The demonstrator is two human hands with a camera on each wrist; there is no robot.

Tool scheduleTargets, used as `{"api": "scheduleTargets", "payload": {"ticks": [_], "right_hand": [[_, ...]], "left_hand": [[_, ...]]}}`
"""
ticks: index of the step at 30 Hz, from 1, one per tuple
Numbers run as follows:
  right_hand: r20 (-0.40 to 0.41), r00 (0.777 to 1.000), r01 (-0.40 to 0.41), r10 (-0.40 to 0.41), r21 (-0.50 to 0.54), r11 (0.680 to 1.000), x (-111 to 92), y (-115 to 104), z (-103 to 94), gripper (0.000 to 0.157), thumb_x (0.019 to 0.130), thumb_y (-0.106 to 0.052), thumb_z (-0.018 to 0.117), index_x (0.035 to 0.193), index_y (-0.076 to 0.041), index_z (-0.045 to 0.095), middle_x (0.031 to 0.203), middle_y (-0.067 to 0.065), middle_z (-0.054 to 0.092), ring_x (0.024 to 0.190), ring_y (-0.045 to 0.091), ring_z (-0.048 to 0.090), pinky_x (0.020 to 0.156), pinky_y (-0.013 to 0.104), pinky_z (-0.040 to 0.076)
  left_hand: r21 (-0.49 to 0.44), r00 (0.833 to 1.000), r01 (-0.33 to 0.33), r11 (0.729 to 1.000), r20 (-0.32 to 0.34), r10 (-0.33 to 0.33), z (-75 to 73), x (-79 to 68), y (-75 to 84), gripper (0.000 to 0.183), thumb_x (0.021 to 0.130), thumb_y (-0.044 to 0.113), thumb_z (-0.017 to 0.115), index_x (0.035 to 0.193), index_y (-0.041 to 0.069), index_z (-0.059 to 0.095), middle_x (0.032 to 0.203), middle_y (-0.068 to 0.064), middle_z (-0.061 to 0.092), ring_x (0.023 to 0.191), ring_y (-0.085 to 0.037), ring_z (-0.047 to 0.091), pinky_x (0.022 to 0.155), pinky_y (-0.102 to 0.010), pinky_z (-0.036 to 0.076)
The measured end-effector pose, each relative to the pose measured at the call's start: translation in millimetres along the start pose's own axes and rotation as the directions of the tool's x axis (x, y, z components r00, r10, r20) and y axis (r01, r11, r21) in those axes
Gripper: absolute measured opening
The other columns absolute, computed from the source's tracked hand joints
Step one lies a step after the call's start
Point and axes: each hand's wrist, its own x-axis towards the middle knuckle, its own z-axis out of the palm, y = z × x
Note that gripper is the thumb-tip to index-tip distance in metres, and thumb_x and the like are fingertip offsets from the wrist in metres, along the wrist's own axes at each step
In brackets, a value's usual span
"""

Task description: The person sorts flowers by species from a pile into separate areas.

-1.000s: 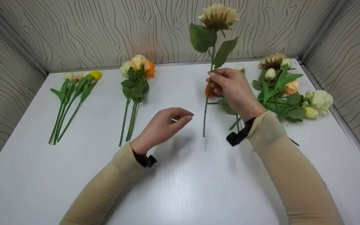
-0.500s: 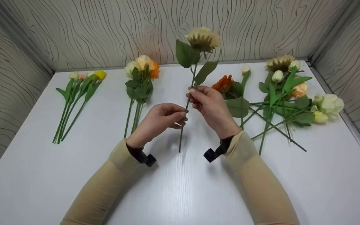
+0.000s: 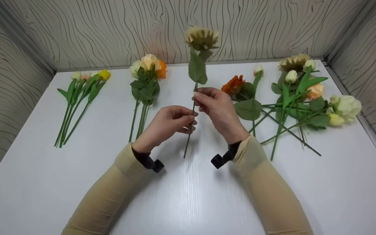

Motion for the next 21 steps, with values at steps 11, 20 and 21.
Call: {"api": "scheduleTargets", "payload": {"ticks": [11,20,21], "right_hand": [[-0.027,1.0,-0.001,-0.002,-0.11,0.994,1,-2,-4.0,0.038,0.095,-0.015,0.075,0.12,0.01,0.061,0.096,0.01,0.069,0.084,0.02,0.064,0.075,0.026,0.056],[-0.162,0.984,-0.16,0.068,-0.666,0.728,29,-15,-20.2,0.041,0.099,-0.029,0.07,0.126,0.001,0.065,0.112,0.015,0.069,0.089,0.02,0.067,0.078,0.027,0.059],[-0.169,0.982,-0.181,0.087,-0.696,0.695,34,-16,-21.6,0.04,0.1,-0.03,0.069,0.127,0.001,0.065,0.113,0.016,0.068,0.089,0.02,0.066,0.078,0.027,0.059]], "left_hand": [[0.273,0.999,-0.038,0.961,0.003,0.039,-3.3,-2.2,4.4,0.021,0.104,0.012,0.059,0.117,0.004,0.074,0.094,-0.002,0.074,0.083,-0.014,0.071,0.076,-0.029,0.059],[0.86,0.94,-0.047,0.508,-0.134,0.314,-24.8,-13.7,27.6,0.028,0.105,0.026,0.06,0.129,0.015,0.071,0.114,0.0,0.072,0.097,-0.014,0.068,0.079,-0.029,0.055],[0.855,0.939,-0.053,0.515,-0.133,0.318,-25.6,-14.9,29.5,0.028,0.105,0.026,0.06,0.129,0.015,0.071,0.114,0.0,0.072,0.097,-0.014,0.068,0.079,-0.029,0.055]]}}
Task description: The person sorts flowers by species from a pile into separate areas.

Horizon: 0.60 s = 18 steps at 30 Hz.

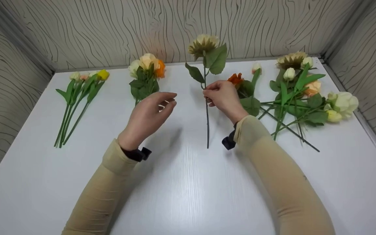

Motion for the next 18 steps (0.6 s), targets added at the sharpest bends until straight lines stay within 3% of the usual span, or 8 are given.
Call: {"api": "scheduleTargets", "payload": {"ticks": [4,10,18], "right_hand": [[0.028,0.997,-0.07,0.072,-0.091,0.993,18,-2,1.9,0.039,0.103,-0.027,0.065,0.129,0.001,0.065,0.112,0.017,0.066,0.088,0.022,0.064,0.079,0.028,0.059],[0.047,0.994,-0.094,0.103,-0.165,0.982,37,4,16.4,0.031,0.102,-0.02,0.064,0.121,0.005,0.067,0.1,0.016,0.066,0.079,0.019,0.066,0.073,0.028,0.059],[0.029,0.99,-0.13,0.141,-0.244,0.961,46,10,26.6,0.025,0.101,-0.02,0.066,0.114,0.001,0.068,0.096,0.015,0.068,0.075,0.019,0.067,0.069,0.03,0.06]], "left_hand": [[-0.011,1.0,-0.017,1.0,0.015,0.017,-3.8,-1.4,1.6,0.029,0.105,0.027,0.06,0.129,0.015,0.071,0.115,0.001,0.072,0.098,-0.013,0.068,0.079,-0.028,0.055],[0.005,0.999,-0.039,0.999,0.022,0.039,-1.4,-2.2,1.1,0.028,0.105,0.028,0.061,0.128,0.016,0.072,0.115,0.002,0.072,0.098,-0.013,0.069,0.079,-0.028,0.055],[0.02,0.998,-0.052,0.998,0.02,0.052,0.1,-2.2,-0.8,0.026,0.105,0.028,0.062,0.124,0.015,0.074,0.112,0.001,0.073,0.095,-0.011,0.068,0.078,-0.026,0.055]]}}
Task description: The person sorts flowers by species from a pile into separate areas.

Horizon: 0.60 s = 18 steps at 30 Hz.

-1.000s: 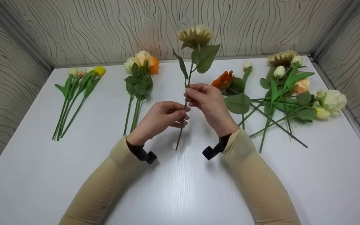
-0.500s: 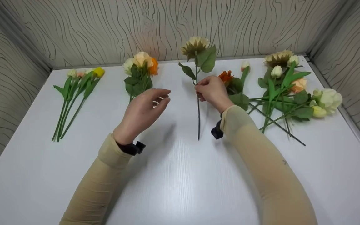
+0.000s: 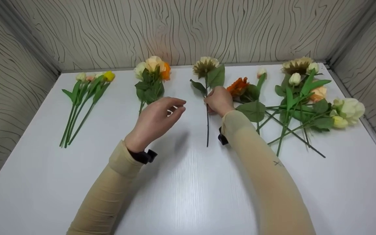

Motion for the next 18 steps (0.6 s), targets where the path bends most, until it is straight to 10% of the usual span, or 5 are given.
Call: {"api": "scheduleTargets", "payload": {"ticks": [18], "right_hand": [[-0.004,0.999,0.048,-0.048,0.008,0.999,-5.4,4.6,-5.4,0.024,0.102,-0.017,0.065,0.115,0.002,0.069,0.093,0.015,0.068,0.079,0.023,0.065,0.071,0.032,0.058]], "left_hand": [[-0.027,0.998,0.007,1.0,0.055,-0.006,4.7,-0.7,2.6,0.026,0.105,0.028,0.06,0.123,0.017,0.075,0.111,0.003,0.072,0.093,-0.01,0.066,0.077,-0.027,0.054]]}}
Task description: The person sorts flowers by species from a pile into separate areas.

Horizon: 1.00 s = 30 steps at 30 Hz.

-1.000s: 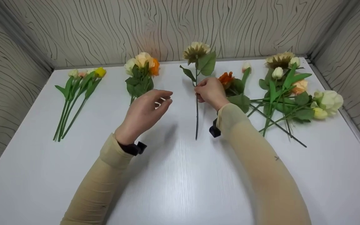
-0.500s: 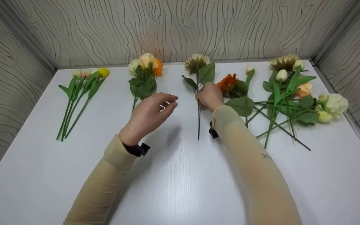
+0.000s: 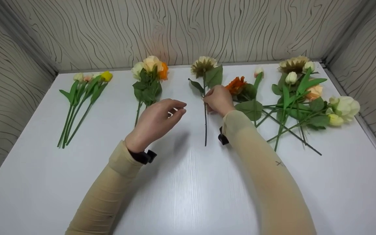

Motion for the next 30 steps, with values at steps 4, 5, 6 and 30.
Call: {"api": "scheduleTargets", "payload": {"ticks": [4,5,6,30], "right_hand": [[-0.012,1.0,0.025,-0.025,0.028,0.999,0,1,4.8,0.024,0.101,-0.015,0.065,0.115,0.004,0.069,0.091,0.015,0.069,0.075,0.02,0.067,0.068,0.031,0.059],[-0.015,0.999,0.029,-0.029,0.04,0.999,0,1,5.8,0.024,0.101,-0.015,0.065,0.115,0.005,0.068,0.091,0.015,0.069,0.073,0.019,0.068,0.066,0.03,0.059],[-0.017,0.999,0.031,-0.031,0.051,0.998,1,2,6.5,0.025,0.1,-0.014,0.065,0.115,0.006,0.068,0.091,0.015,0.07,0.072,0.018,0.069,0.065,0.03,0.059],[-0.135,0.988,0.068,-0.076,-0.062,0.996,-58,47,-112.8,0.045,0.104,-0.032,0.061,0.127,0.008,0.062,0.107,0.016,0.067,0.08,0.012,0.069,0.073,0.029,0.06]], "left_hand": [[0.0,1.0,-0.01,1.0,-0.002,0.01,1.0,-0.2,1.4,0.026,0.106,0.028,0.06,0.123,0.016,0.075,0.112,0.001,0.072,0.095,-0.011,0.067,0.078,-0.027,0.054],[0.0,1.0,-0.015,1.0,-0.002,0.015,1.3,-0.2,1.8,0.026,0.106,0.028,0.06,0.123,0.016,0.075,0.112,0.001,0.072,0.094,-0.011,0.067,0.078,-0.027,0.054],[0.001,1.0,-0.02,1.0,-0.003,0.02,1.5,-0.3,2.3,0.026,0.106,0.028,0.06,0.123,0.016,0.075,0.112,0.001,0.073,0.094,-0.011,0.067,0.078,-0.027,0.054],[0.058,0.976,-0.171,0.984,0.144,0.161,24.9,-10.3,26.0,0.028,0.104,0.029,0.063,0.125,0.015,0.074,0.115,0.0,0.072,0.101,-0.012,0.068,0.081,-0.027,0.055]]}}
